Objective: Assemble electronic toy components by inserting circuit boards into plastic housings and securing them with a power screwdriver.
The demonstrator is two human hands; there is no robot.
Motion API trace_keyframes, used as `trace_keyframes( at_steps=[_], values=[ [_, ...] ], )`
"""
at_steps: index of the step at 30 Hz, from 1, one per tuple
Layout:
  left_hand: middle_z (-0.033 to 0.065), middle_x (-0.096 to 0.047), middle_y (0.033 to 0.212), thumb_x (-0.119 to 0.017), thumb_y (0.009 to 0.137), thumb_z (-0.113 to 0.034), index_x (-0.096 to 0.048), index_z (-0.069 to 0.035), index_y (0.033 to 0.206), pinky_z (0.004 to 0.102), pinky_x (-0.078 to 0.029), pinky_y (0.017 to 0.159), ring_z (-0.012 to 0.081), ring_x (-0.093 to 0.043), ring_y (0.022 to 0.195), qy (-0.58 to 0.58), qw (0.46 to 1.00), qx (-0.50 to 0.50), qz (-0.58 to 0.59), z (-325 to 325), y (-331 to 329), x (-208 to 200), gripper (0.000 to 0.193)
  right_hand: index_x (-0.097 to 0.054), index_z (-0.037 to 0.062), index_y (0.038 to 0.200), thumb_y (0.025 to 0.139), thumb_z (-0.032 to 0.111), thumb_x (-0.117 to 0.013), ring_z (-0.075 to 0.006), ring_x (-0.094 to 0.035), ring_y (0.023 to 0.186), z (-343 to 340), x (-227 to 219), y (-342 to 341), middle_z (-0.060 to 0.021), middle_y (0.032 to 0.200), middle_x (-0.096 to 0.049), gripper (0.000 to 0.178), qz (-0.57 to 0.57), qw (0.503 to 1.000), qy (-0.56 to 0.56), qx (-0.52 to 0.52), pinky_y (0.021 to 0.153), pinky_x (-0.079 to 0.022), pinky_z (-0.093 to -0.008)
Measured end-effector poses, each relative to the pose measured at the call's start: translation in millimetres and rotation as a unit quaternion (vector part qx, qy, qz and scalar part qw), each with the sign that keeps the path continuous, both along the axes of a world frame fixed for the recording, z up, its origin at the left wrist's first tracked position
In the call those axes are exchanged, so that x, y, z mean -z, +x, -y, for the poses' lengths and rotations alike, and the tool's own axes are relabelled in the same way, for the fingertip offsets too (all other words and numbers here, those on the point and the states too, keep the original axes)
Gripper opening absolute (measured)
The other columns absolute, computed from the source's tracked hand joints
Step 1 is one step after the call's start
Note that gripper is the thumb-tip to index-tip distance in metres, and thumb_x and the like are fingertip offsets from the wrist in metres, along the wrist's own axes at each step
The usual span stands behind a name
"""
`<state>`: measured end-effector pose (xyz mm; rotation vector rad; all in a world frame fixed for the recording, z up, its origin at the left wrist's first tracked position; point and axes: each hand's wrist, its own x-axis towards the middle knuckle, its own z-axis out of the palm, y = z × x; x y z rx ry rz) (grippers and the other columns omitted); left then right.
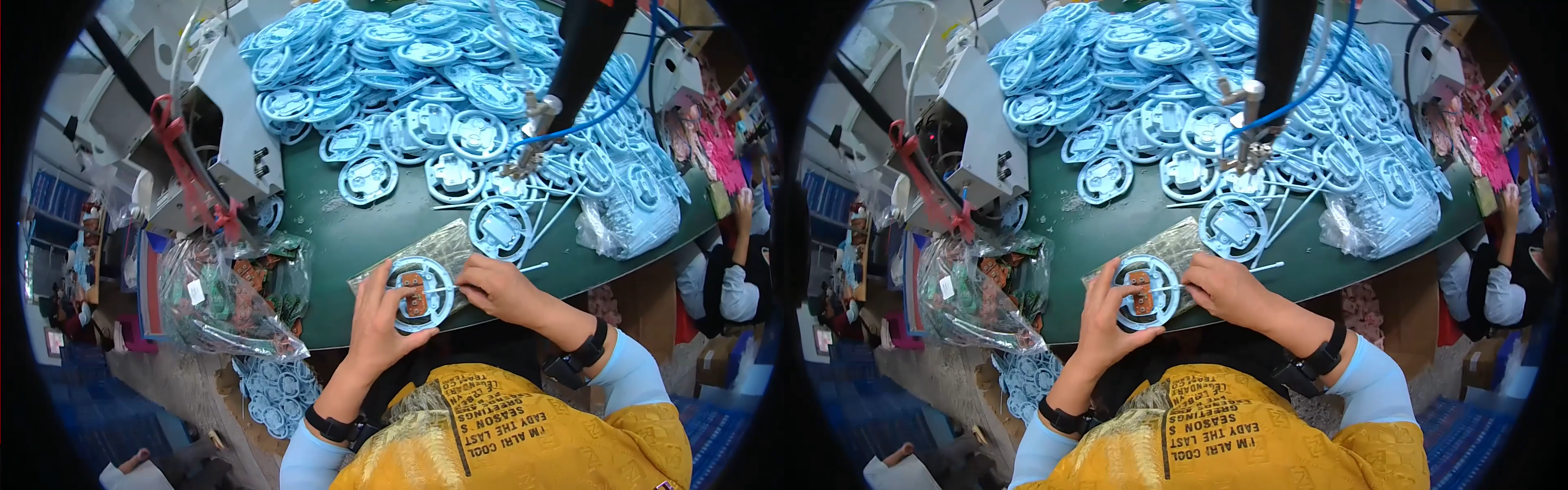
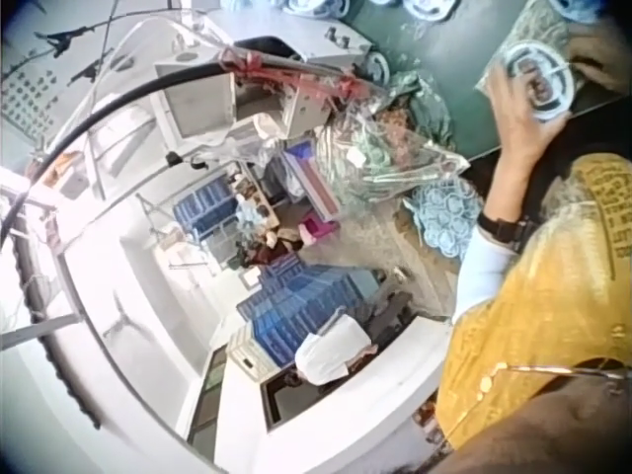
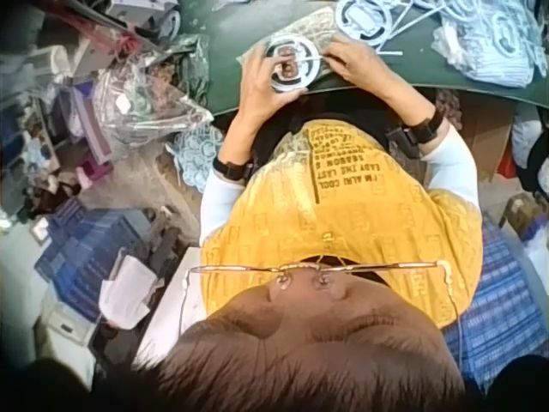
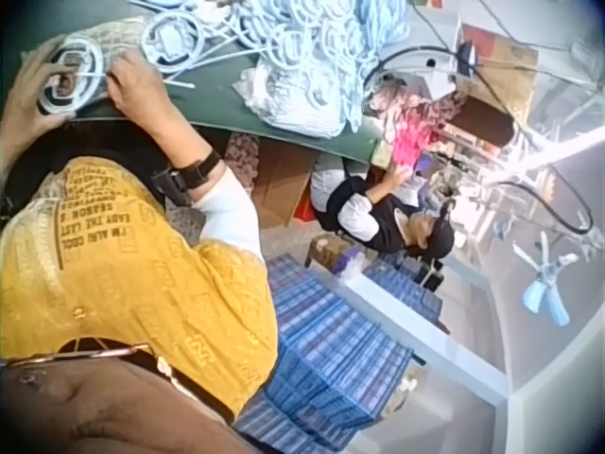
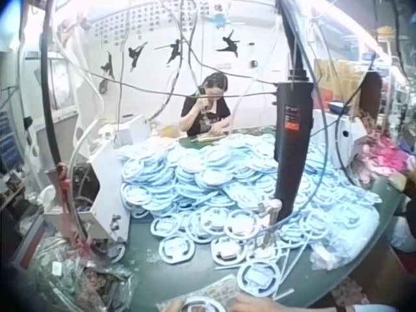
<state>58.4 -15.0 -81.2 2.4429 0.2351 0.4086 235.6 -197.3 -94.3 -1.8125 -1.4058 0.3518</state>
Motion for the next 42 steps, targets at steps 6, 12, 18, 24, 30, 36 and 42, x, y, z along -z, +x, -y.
trace_keyframes(
  at_steps=[6, 12, 18, 24, 30, 36, 42],
  values=[
    [0.0249, -0.043, 0.143, -0.093, 0.056, -0.029, -0.059, -0.010, 0.114, 0.0510, -0.037, 0.106, 0.0458, -0.044, 0.128, 0.006, 1.000, 0.011, 0.019, 0.4, 0.2, 13.4, 0.070, -0.064, 0.0052, 0.090, 0.077, 0.001, -0.071, -0.0337, -0.060, 0.075, -2.6, -1.9, 0.2, -0.0118, 0.083, -0.056, 0.015, 0.100, 0.995, -0.007, -0.007, 0.063, -0.049, -0.0417],
    [0.0299, -0.038, 0.145, -0.091, 0.056, -0.028, -0.051, -0.004, 0.121, 0.0525, -0.028, 0.114, 0.0443, -0.038, 0.136, -0.012, 1.000, 0.004, 0.015, 10.2, -3.1, 17.2, 0.081, -0.062, -0.0007, 0.088, 0.077, -0.008, -0.068, -0.0311, -0.058, 0.070, 0.5, -1.5, -3.6, -0.0138, 0.080, -0.055, 0.015, 0.044, 0.999, 0.019, -0.023, 0.061, -0.046, -0.0368],
    [0.0293, -0.035, 0.148, -0.091, 0.056, -0.024, -0.049, -0.003, 0.126, 0.0551, -0.025, 0.116, 0.0441, -0.035, 0.139, -0.013, 1.000, -0.007, -0.007, 11.7, -5.2, 19.7, 0.084, -0.060, -0.0018, 0.088, 0.077, -0.011, -0.065, -0.0280, -0.056, 0.067, -0.8, 6.7, -4.5, -0.0133, 0.080, -0.053, 0.015, 0.016, 1.000, 0.013, -0.009, 0.059, -0.044, -0.0349],
    [0.0293, -0.035, 0.148, -0.092, 0.057, -0.026, -0.049, -0.004, 0.126, 0.0552, -0.025, 0.116, 0.0440, -0.036, 0.138, -0.005, 1.000, -0.001, -0.003, 14.1, -0.9, 19.4, 0.084, -0.061, -0.0016, 0.090, 0.077, -0.011, -0.066, -0.0301, -0.056, 0.071, 6.9, 5.4, -3.7, -0.0137, 0.081, -0.054, 0.017, 0.070, 0.997, 0.032, -0.001, 0.063, -0.046, -0.0366],
    [0.0264, -0.044, 0.143, -0.092, 0.057, -0.029, -0.060, -0.011, 0.114, 0.0524, -0.035, 0.107, 0.0448, -0.044, 0.129, 0.001, 1.000, 0.018, -0.024, 4.1, -0.2, 7.5, 0.068, -0.064, 0.0035, 0.091, 0.076, -0.002, -0.069, -0.0336, -0.059, 0.078, 5.9, 10.1, -3.0, -0.0133, 0.085, -0.058, 0.017, 0.137, 0.990, 0.034, 0.010, 0.066, -0.048, -0.0414],
    [0.0244, -0.042, 0.148, -0.093, 0.057, -0.032, -0.060, -0.007, 0.116, 0.0596, -0.028, 0.113, 0.0406, -0.041, 0.137, 0.018, 0.999, 0.027, -0.039, -2.1, -3.8, 1.2, 0.072, -0.066, 0.0044, 0.092, 0.078, 0.003, -0.072, -0.0291, -0.061, 0.077, -3.6, 5.5, -5.9, -0.0090, 0.084, -0.059, 0.015, 0.132, 0.989, 0.059, -0.002, 0.064, -0.050, -0.0385],
    [0.0244, -0.042, 0.148, -0.093, 0.058, -0.034, -0.061, -0.009, 0.115, 0.0600, -0.028, 0.113, 0.0396, -0.042, 0.137, 0.031, 0.998, 0.017, -0.049, 2.5, -0.7, 0.7, 0.070, -0.066, 0.0040, 0.091, 0.077, 0.002, -0.071, -0.0271, -0.062, 0.077, 1.9, 2.0, -3.0, -0.0073, 0.083, -0.059, 0.015, 0.129, 0.990, 0.050, -0.003, 0.064, -0.051, -0.0370]
  ],
)
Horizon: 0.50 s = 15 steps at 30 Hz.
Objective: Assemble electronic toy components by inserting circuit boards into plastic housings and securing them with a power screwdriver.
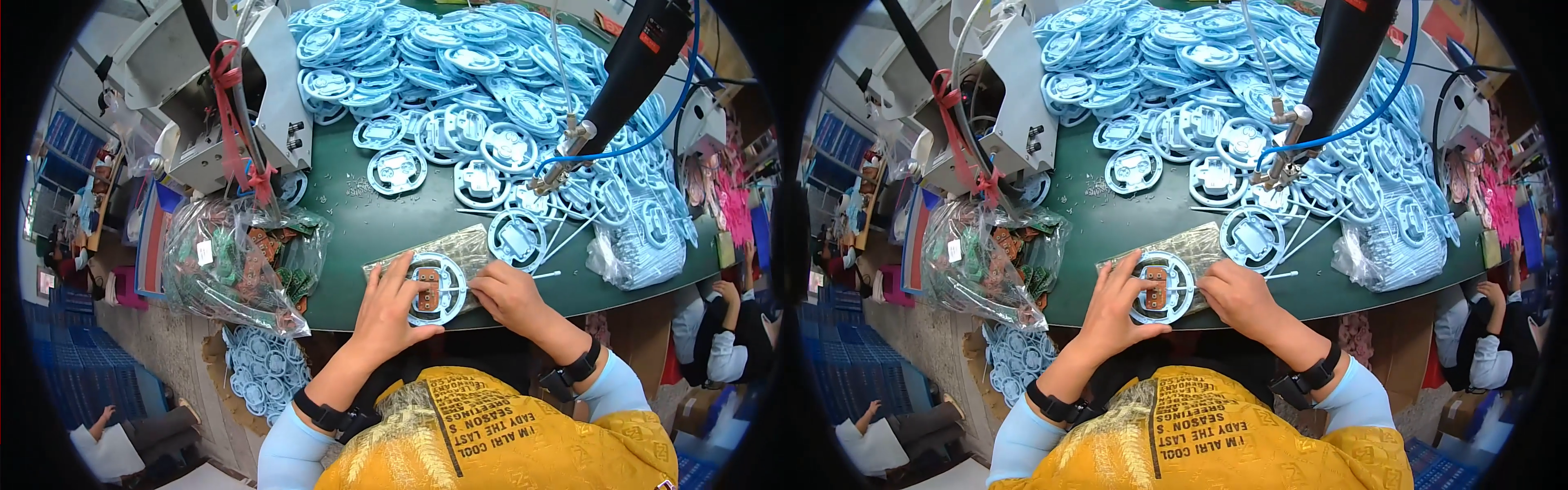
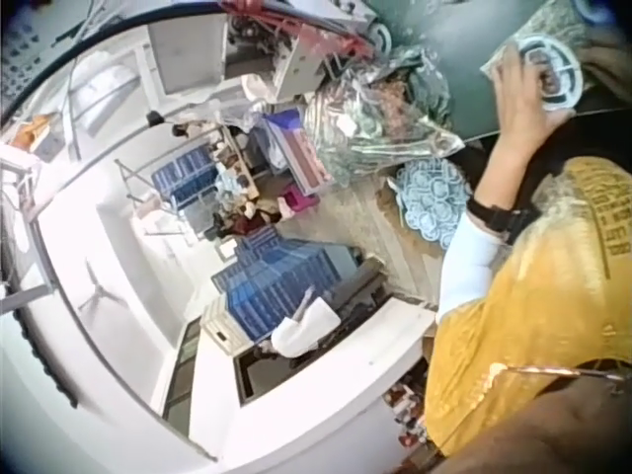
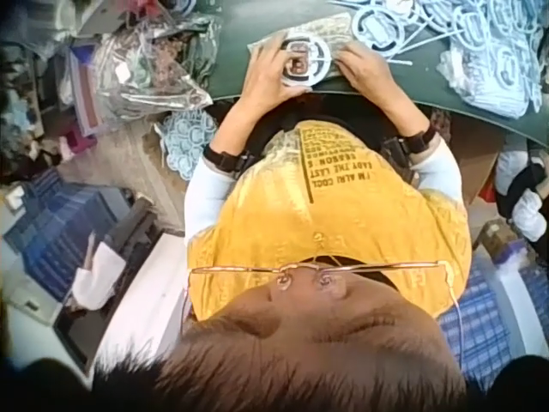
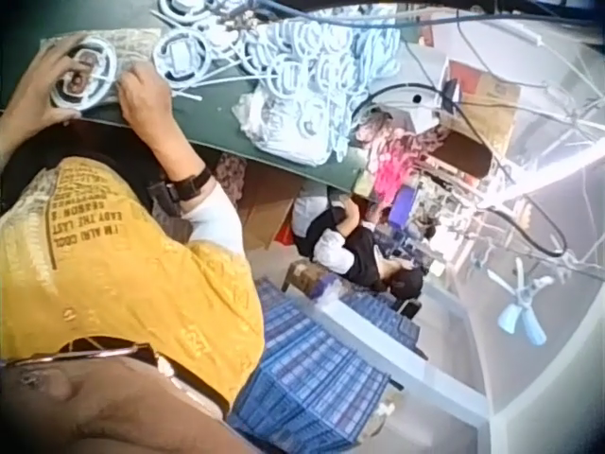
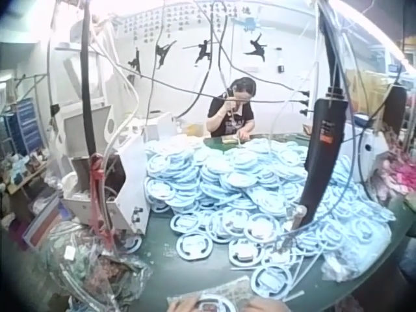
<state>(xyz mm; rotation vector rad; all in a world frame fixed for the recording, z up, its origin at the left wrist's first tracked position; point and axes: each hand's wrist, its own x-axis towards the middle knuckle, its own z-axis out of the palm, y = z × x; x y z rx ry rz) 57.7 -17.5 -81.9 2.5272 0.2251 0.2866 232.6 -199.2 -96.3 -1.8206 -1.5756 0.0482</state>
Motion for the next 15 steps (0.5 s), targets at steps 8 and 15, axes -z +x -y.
trace_keyframes(
  at_steps=[8, 15],
  values=[
    [0.0242, -0.042, 0.148, -0.094, 0.057, -0.035, -0.061, -0.009, 0.112, 0.0614, -0.026, 0.113, 0.0394, -0.042, 0.138, -0.009, 1.000, -0.003, -0.008, 0.7, 1.7, -2.1, 0.069, -0.065, 0.0034, 0.090, 0.077, 0.002, -0.071, -0.0271, -0.061, 0.078, 2.9, -4.2, 0.3, -0.0075, 0.083, -0.058, 0.014, -0.004, 1.000, -0.009, 0.004, 0.064, -0.051, -0.0370],
    [0.0242, -0.041, 0.148, -0.094, 0.055, -0.029, -0.059, -0.008, 0.112, 0.0608, -0.028, 0.112, 0.0383, -0.040, 0.139, -0.012, 1.000, 0.003, -0.012, -1.3, 1.8, -6.3, 0.069, -0.065, 0.0032, 0.092, 0.076, 0.001, -0.071, -0.0276, -0.061, 0.078, 1.0, 2.5, -6.7, -0.0078, 0.085, -0.059, 0.017, -0.025, 1.000, 0.001, 0.016, 0.066, -0.051, -0.0377]
  ],
)
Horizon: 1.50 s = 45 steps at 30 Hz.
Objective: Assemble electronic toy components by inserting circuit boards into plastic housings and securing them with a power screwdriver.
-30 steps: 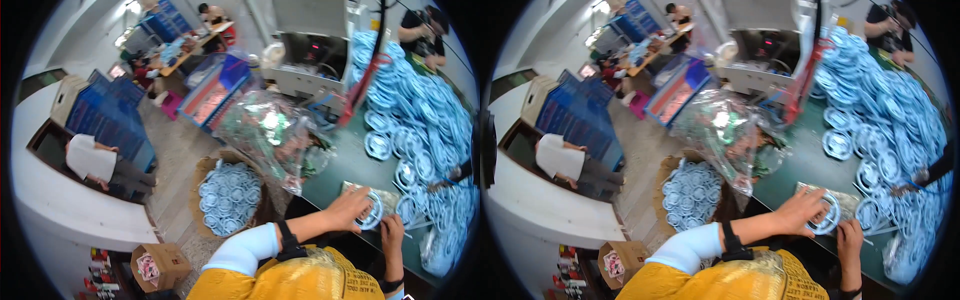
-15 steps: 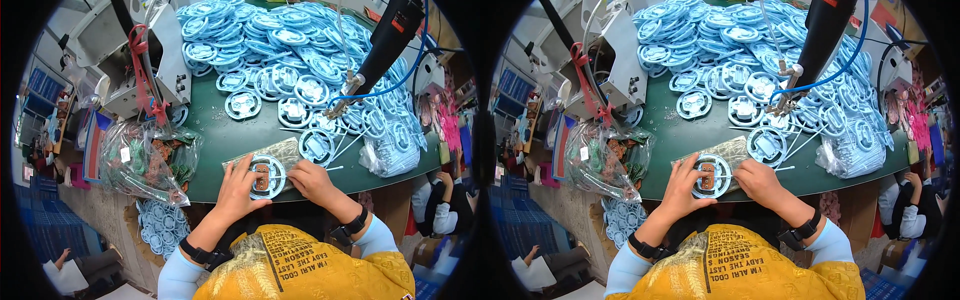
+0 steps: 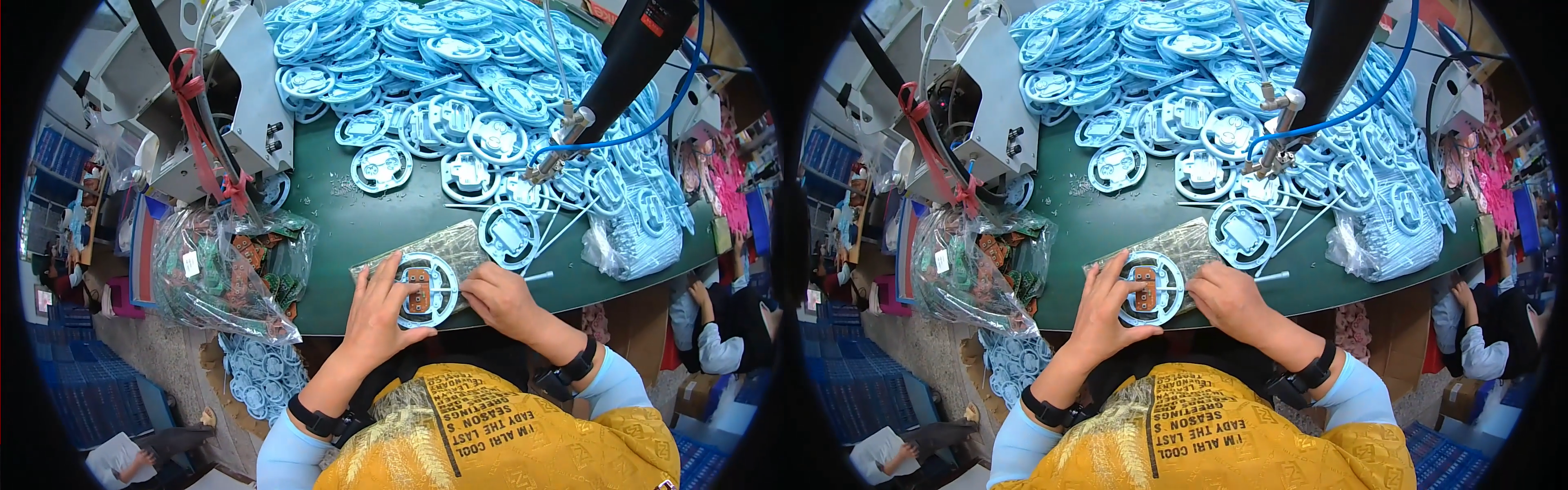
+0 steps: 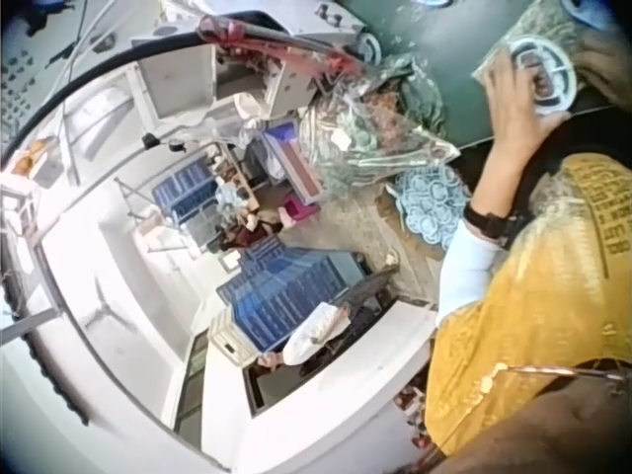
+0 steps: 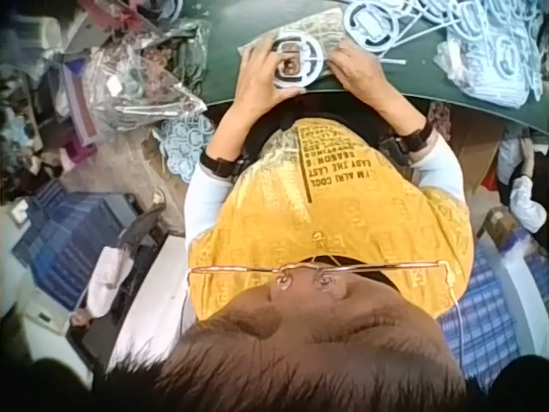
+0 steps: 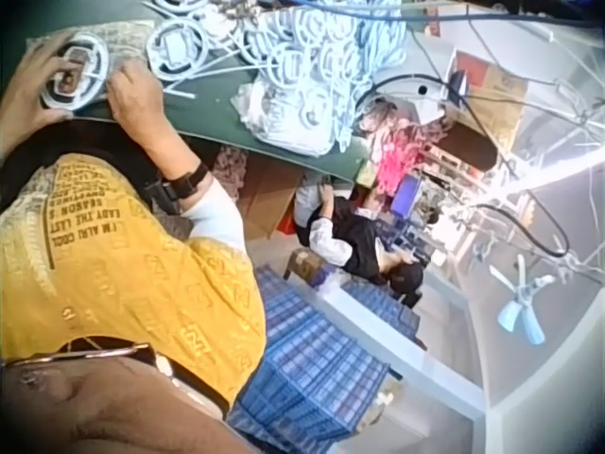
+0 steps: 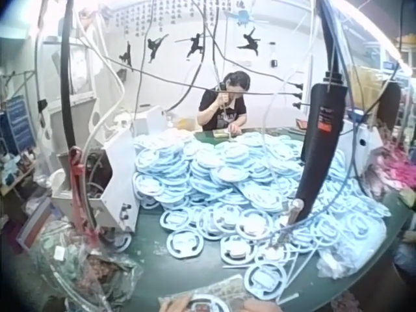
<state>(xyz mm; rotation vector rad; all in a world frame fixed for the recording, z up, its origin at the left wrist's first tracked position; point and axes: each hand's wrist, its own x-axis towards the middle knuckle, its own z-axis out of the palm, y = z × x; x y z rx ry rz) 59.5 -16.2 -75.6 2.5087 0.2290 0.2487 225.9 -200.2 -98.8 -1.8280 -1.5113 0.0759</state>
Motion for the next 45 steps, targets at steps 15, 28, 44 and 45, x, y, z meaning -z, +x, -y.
trace_keyframes(
  at_steps=[15, 28, 44, 45],
  values=[
    [0.0240, -0.040, 0.149, -0.093, 0.058, -0.029, -0.060, -0.010, 0.112, 0.0609, -0.027, 0.112, 0.0373, -0.039, 0.140, 0.003, 1.000, 0.004, 0.001, 1.1, 1.6, -0.6, 0.066, -0.063, 0.0019, 0.102, 0.078, -0.003, -0.067, -0.0326, -0.062, 0.097, 17.2, -41.7, 56.5, -0.0140, 0.100, -0.064, 0.025, 0.134, 0.940, 0.172, 0.264, 0.093, -0.047, -0.0404],
    [0.0253, -0.039, 0.149, -0.094, 0.057, -0.028, -0.060, -0.010, 0.110, 0.0618, -0.025, 0.112, 0.0390, -0.038, 0.140, -0.005, 1.000, 0.005, 0.006, 0.3, -0.9, -0.8, 0.066, -0.044, -0.0081, 0.134, 0.087, 0.015, -0.063, -0.0261, -0.069, 0.094, -53.7, -186.9, 94.3, -0.0170, 0.104, -0.064, 0.056, -0.225, 0.939, 0.261, -0.012, 0.084, -0.057, -0.0357],
    [0.0267, -0.040, 0.148, -0.090, 0.063, -0.038, -0.059, -0.001, 0.113, 0.0621, -0.026, 0.112, 0.0391, -0.041, 0.138, 0.032, 0.999, 0.013, 0.034, -1.6, -4.5, 11.5, 0.069, -0.047, -0.0046, 0.130, 0.083, -0.002, -0.062, -0.0212, -0.066, 0.065, -81.8, -180.5, 8.2, -0.0093, 0.082, -0.059, 0.049, -0.353, 0.889, 0.285, -0.050, 0.062, -0.054, -0.0326],
    [0.0265, -0.040, 0.148, -0.090, 0.063, -0.038, -0.059, -0.001, 0.115, 0.0620, -0.026, 0.112, 0.0390, -0.041, 0.137, 0.041, 0.999, 0.012, 0.033, -2.1, -4.6, 13.1, 0.070, -0.048, -0.0045, 0.129, 0.083, -0.002, -0.062, -0.0208, -0.066, 0.065, -81.7, -178.9, 8.5, -0.0089, 0.081, -0.059, 0.049, -0.337, 0.898, 0.278, -0.046, 0.062, -0.053, -0.0322]
  ],
)
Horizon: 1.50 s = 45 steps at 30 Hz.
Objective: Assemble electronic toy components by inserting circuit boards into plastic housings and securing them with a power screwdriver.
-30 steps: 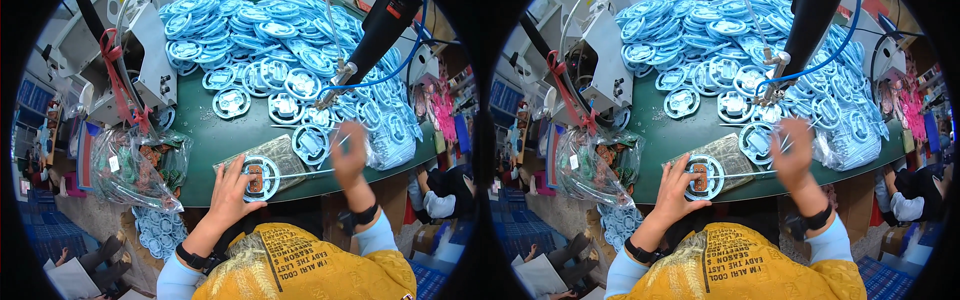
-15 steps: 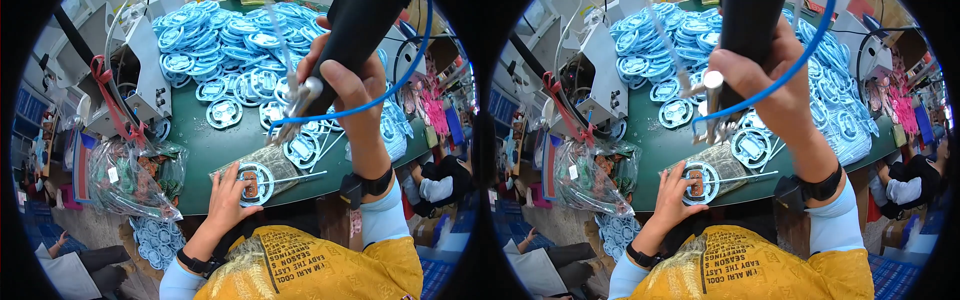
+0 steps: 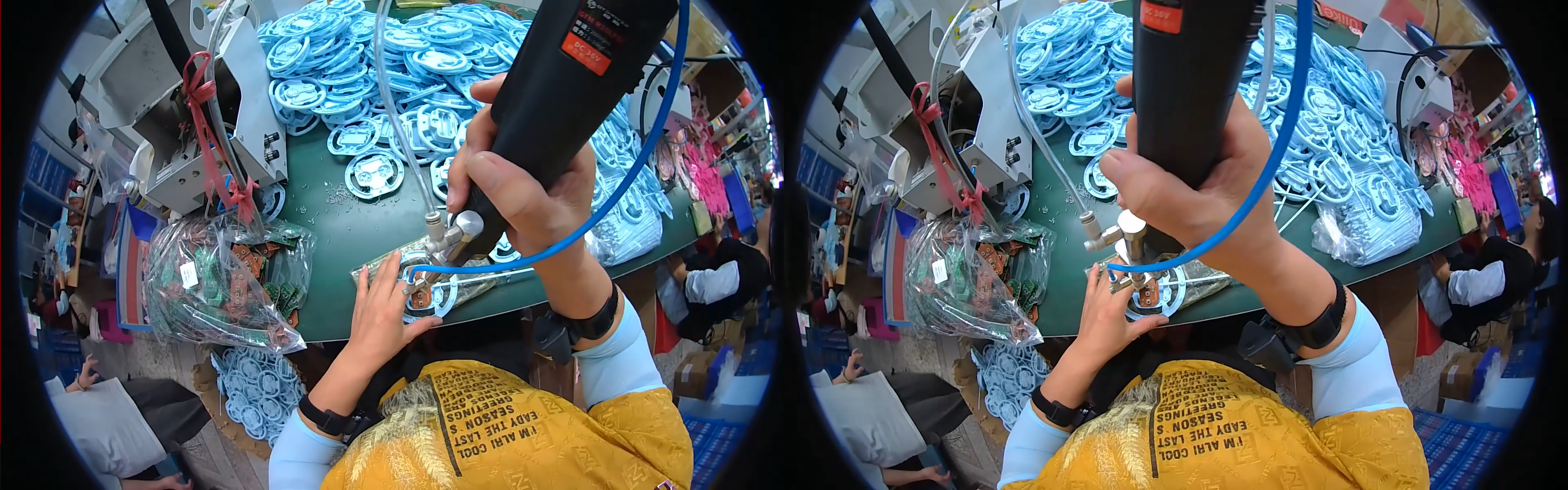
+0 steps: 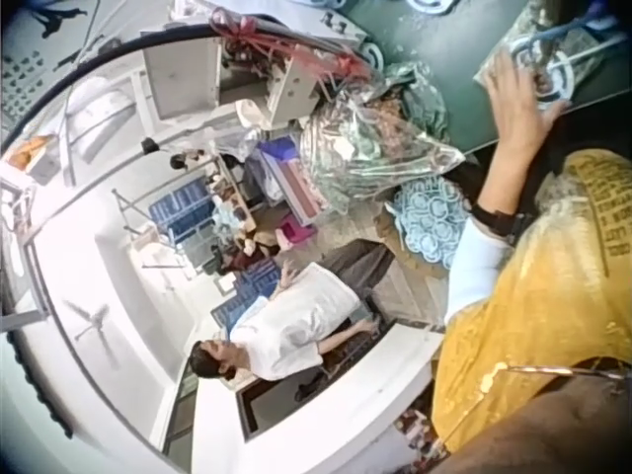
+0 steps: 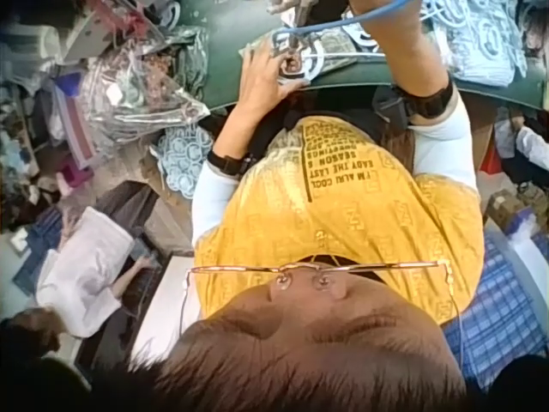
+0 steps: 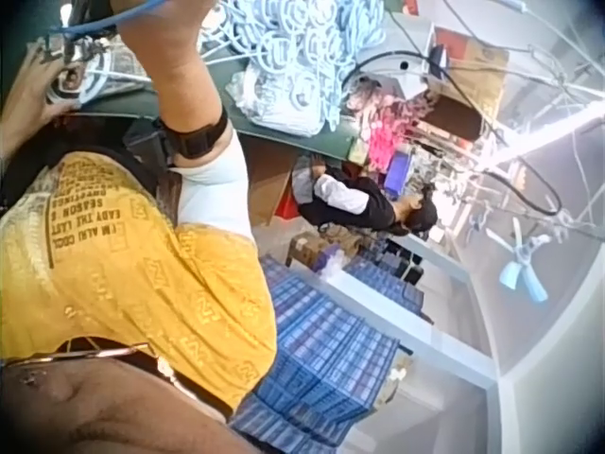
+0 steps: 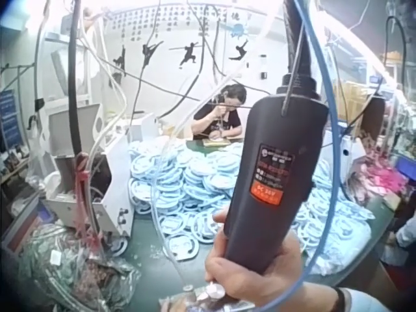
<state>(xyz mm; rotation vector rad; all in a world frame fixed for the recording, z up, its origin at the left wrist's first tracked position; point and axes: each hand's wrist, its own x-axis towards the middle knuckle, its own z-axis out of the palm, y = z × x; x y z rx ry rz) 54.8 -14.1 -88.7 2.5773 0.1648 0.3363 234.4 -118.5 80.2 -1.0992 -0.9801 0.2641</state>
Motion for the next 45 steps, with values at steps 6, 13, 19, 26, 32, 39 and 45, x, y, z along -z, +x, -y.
trace_keyframes(
  at_steps=[6, 13, 19, 26, 32, 39, 45],
  values=[
    [0.0254, -0.040, 0.149, -0.089, 0.064, -0.037, -0.058, -0.005, 0.126, 0.0613, -0.026, 0.112, 0.0385, -0.042, 0.137, 0.004, 1.000, 0.003, -0.007, -0.4, -0.2, 0.2, 0.077, -0.048, -0.0055, 0.128, 0.083, -0.004, -0.062, -0.0193, -0.065, 0.063, -2.9, 5.4, -6.3, -0.0083, 0.078, -0.058, 0.047, 0.020, 0.999, 0.005, 0.025, 0.062, -0.053, -0.0314],
    [0.0243, -0.041, 0.148, -0.090, 0.063, -0.035, -0.056, -0.008, 0.132, 0.0607, -0.026, 0.112, 0.0376, -0.041, 0.137, -0.003, 1.000, 0.004, -0.017, -1.0, 0.3, 2.1, 0.082, -0.049, -0.0053, 0.122, 0.083, -0.005, -0.062, -0.0175, -0.063, 0.062, -4.0, 6.4, -7.0, -0.0084, 0.078, -0.058, 0.041, 0.045, 0.998, -0.018, 0.036, 0.060, -0.052, -0.0307],
    [0.0226, -0.042, 0.148, -0.091, 0.062, -0.034, -0.056, -0.007, 0.130, 0.0619, -0.026, 0.112, 0.0371, -0.041, 0.137, 0.000, 1.000, -0.001, -0.012, 0.3, -0.2, 6.4, 0.081, -0.056, 0.0030, 0.110, 0.075, 0.008, -0.074, -0.0062, -0.053, 0.063, -11.5, 14.3, -27.3, 0.0016, 0.076, -0.057, 0.040, -0.059, 0.997, 0.017, 0.047, 0.057, -0.044, -0.0237],
    [0.0216, -0.043, 0.147, -0.088, 0.065, -0.037, -0.063, -0.007, 0.119, 0.0627, -0.026, 0.111, 0.0357, -0.040, 0.138, -0.001, 1.000, 0.014, 0.019, -0.8, 0.2, 4.7, 0.066, -0.054, -0.0044, 0.124, 0.079, -0.003, -0.068, -0.0088, -0.061, 0.069, -10.1, 2.1, -17.9, -0.0016, 0.082, -0.060, 0.047, 0.083, 0.996, -0.016, 0.005, 0.062, -0.050, -0.0252],
    [0.0154, -0.044, 0.148, -0.082, 0.073, -0.040, -0.057, -0.008, 0.131, 0.0674, -0.021, 0.110, 0.0366, -0.037, 0.140, 0.070, 0.997, 0.019, 0.007, 3.9, -16.9, 11.0, 0.071, -0.050, -0.0058, 0.126, 0.085, -0.002, -0.064, -0.0136, -0.064, 0.063, -5.6, -25.8, -5.7, -0.0051, 0.078, -0.060, 0.043, 0.075, 0.994, 0.003, 0.080, 0.058, -0.052, -0.0270],
    [0.0120, -0.049, 0.146, -0.081, 0.075, -0.037, -0.055, -0.008, 0.136, 0.0689, -0.021, 0.109, 0.0335, -0.042, 0.137, 0.089, 0.996, 0.019, 0.027, 3.5, -22.2, 21.6, 0.073, -0.049, -0.0009, 0.127, 0.085, -0.002, -0.066, -0.0119, -0.063, 0.064, -25.8, -1.7, -9.4, -0.0046, 0.079, -0.060, 0.045, 0.077, 0.994, -0.006, 0.076, 0.060, -0.051, -0.0259],
    [0.0111, -0.046, 0.150, -0.083, 0.072, -0.034, -0.055, -0.006, 0.136, 0.0660, -0.020, 0.111, 0.0348, -0.039, 0.140, 0.081, 0.996, 0.024, 0.031, 4.0, -21.9, 21.8, 0.075, -0.055, 0.0016, 0.108, 0.074, 0.010, -0.075, -0.0084, -0.050, 0.063, -36.1, -0.7, -14.7, 0.0001, 0.072, -0.054, 0.040, -0.011, 0.995, -0.001, 0.102, 0.057, -0.043, -0.0255]
  ],
)
